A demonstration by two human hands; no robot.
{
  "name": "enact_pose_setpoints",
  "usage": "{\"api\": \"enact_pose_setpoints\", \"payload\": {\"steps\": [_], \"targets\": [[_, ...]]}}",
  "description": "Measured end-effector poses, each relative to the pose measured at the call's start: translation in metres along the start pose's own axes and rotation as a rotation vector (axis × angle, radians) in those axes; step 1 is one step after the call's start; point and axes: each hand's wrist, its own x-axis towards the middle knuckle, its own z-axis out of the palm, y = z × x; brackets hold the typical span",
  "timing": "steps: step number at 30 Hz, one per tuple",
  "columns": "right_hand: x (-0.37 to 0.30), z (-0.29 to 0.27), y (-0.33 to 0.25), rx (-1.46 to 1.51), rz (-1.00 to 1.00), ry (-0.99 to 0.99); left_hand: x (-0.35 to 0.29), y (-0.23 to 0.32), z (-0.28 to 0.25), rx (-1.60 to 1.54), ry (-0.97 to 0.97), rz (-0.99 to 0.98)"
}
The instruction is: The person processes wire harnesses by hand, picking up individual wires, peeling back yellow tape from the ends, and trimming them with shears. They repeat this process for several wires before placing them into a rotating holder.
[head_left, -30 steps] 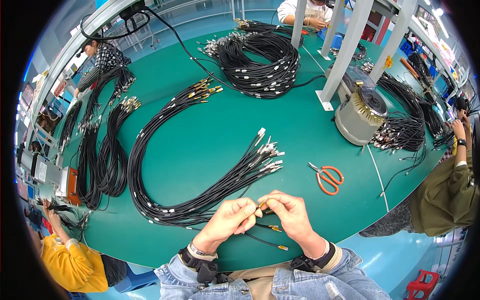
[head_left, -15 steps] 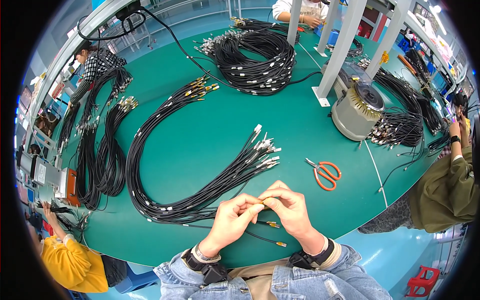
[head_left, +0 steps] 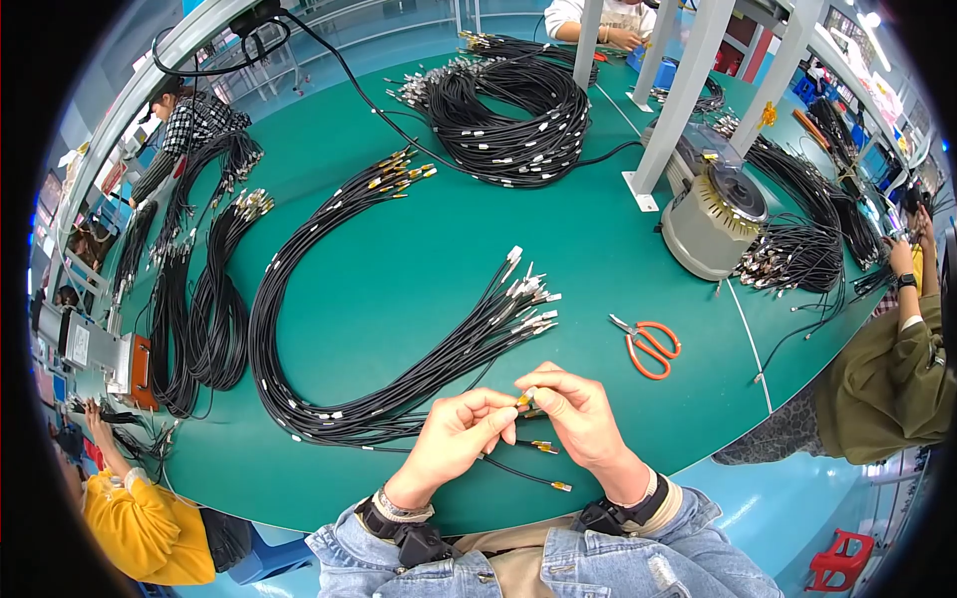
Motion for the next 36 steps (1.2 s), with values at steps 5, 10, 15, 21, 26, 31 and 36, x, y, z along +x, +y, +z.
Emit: {"api": "enact_pose_setpoints", "payload": {"steps": [5,10,15,21,26,31,36], "targets": [[-0.001,0.004,0.001,-0.002,0.021,-0.018,0.000,-0.005,0.003,0.003,0.048,0.044],[0.000,0.003,-0.001,-0.046,0.054,-0.090,0.000,-0.008,0.002,0.059,0.040,0.045],[0.001,-0.003,0.000,-0.046,0.078,-0.145,-0.002,-0.009,0.000,0.109,0.039,0.046],[0.000,-0.011,0.000,-0.074,0.096,-0.228,-0.002,-0.005,0.005,0.204,0.008,0.075],[-0.002,-0.014,-0.003,-0.122,0.125,-0.216,0.002,-0.014,0.007,0.127,-0.009,0.056],[-0.007,-0.042,-0.031,-0.246,0.015,-0.095,0.007,-0.025,0.016,0.645,0.043,0.366],[0.001,-0.129,-0.081,-0.503,-0.114,0.503,0.014,-0.022,0.017,0.868,-0.059,0.407]]}}
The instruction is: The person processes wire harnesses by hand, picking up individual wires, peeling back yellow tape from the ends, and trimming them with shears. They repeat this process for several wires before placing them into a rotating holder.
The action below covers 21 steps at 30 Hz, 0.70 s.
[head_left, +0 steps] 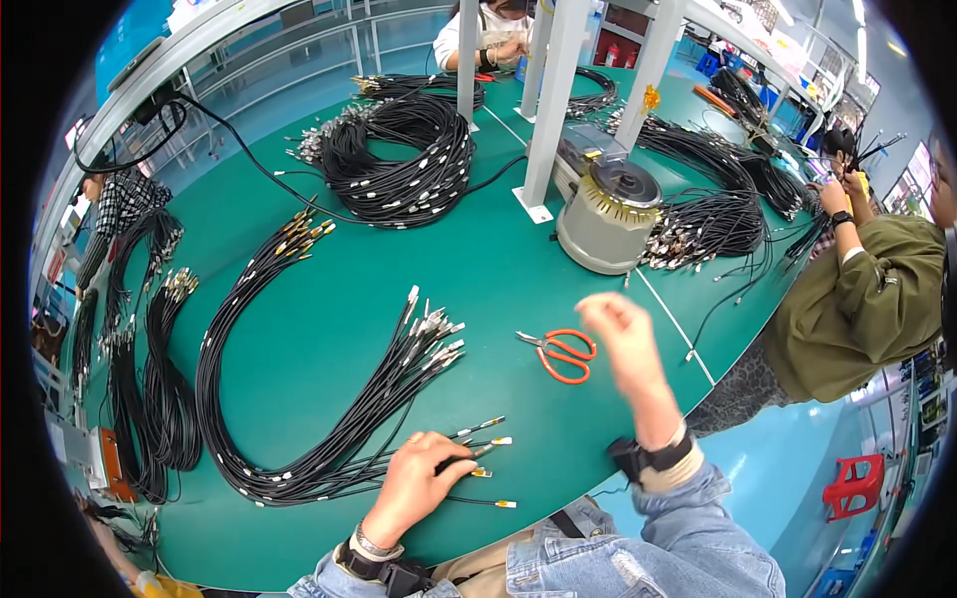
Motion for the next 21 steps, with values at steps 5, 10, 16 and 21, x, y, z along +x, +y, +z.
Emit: {"api": "enact_pose_setpoints", "payload": {"steps": [5,10,16,21], "targets": [[0.086,-0.103,-0.004,-0.133,-0.191,0.476,0.004,-0.009,-0.012,0.140,0.184,-0.040],[0.126,-0.129,-0.005,-0.144,0.087,0.378,0.014,-0.019,-0.016,0.458,0.260,-0.010],[0.140,-0.137,0.000,0.032,0.132,0.211,0.014,-0.030,-0.014,0.656,0.233,0.006],[0.127,-0.121,-0.022,0.310,0.140,0.171,0.018,-0.039,-0.010,0.643,0.234,-0.004]]}}
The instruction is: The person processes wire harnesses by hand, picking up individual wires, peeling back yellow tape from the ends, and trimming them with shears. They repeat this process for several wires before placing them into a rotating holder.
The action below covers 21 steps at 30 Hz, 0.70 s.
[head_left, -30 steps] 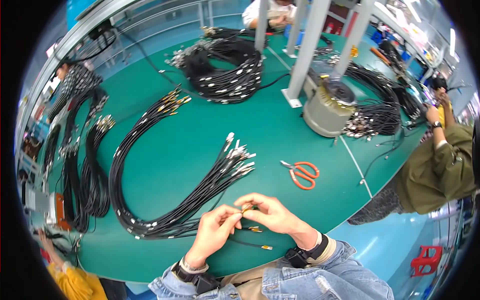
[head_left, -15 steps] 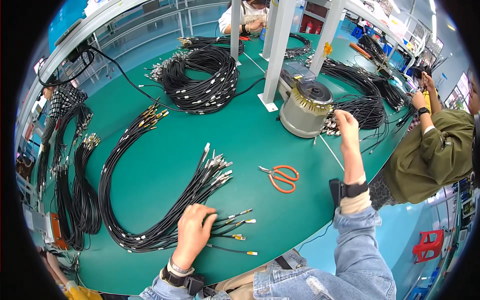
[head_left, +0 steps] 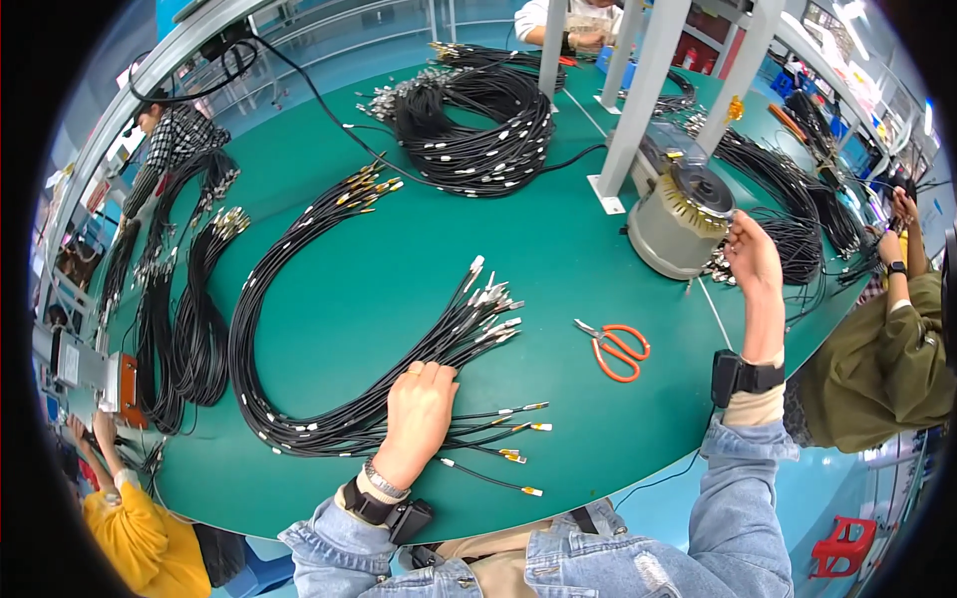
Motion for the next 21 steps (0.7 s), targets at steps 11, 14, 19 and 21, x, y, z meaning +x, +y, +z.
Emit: {"api": "enact_pose_setpoints", "payload": {"steps": [11,14,19,21], "targets": [[-0.123,0.096,0.046,0.149,-0.043,-0.408,-0.002,0.003,-0.030,-0.531,-0.342,-0.276],[-0.142,0.116,0.066,0.207,0.103,-0.521,0.005,-0.009,-0.028,-0.745,-0.385,-0.384],[-0.159,0.155,0.098,0.244,0.353,-0.685,0.016,-0.024,-0.013,-0.735,-0.167,-0.270],[-0.160,0.162,0.107,0.237,0.399,-0.724,0.015,-0.022,-0.016,-0.677,-0.101,-0.185]]}}
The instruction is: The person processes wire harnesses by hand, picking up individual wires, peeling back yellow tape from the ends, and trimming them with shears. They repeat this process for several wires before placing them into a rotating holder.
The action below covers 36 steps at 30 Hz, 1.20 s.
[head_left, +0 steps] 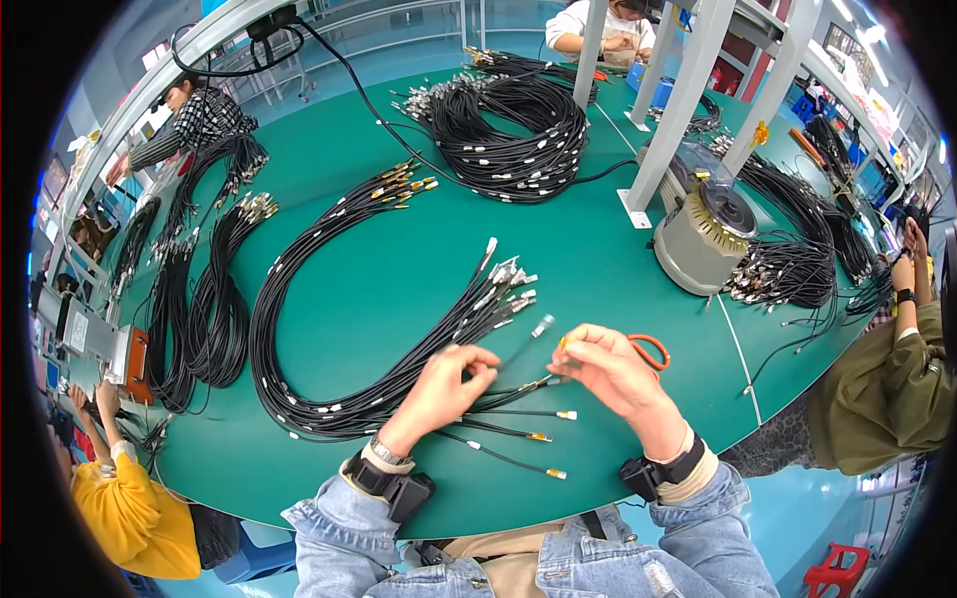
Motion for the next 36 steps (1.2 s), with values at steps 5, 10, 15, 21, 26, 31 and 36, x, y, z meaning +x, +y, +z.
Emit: {"api": "enact_pose_setpoints", "payload": {"steps": [5,10,15,21,26,31,36], "targets": [[-0.001,-0.003,0.005,-0.018,-0.022,0.085,-0.028,0.021,-0.004,-0.206,-0.157,-0.192],[-0.006,0.000,0.002,-0.065,-0.080,0.116,-0.048,0.028,-0.005,-0.119,-0.123,-0.070],[-0.009,0.011,0.013,-0.085,0.043,0.083,-0.072,0.017,0.004,-0.061,-0.153,-0.097],[-0.018,-0.002,0.023,-0.146,0.139,0.098,-0.085,0.007,-0.015,0.380,-0.027,0.148],[-0.019,-0.009,0.026,-0.136,0.111,0.060,-0.095,-0.019,-0.039,0.647,-0.090,0.204],[-0.014,0.000,0.031,-0.128,0.177,0.074,-0.096,-0.040,-0.056,0.653,-0.151,0.289],[-0.007,0.008,0.031,-0.159,0.163,0.048,-0.097,-0.045,-0.068,0.680,-0.177,0.316]]}}
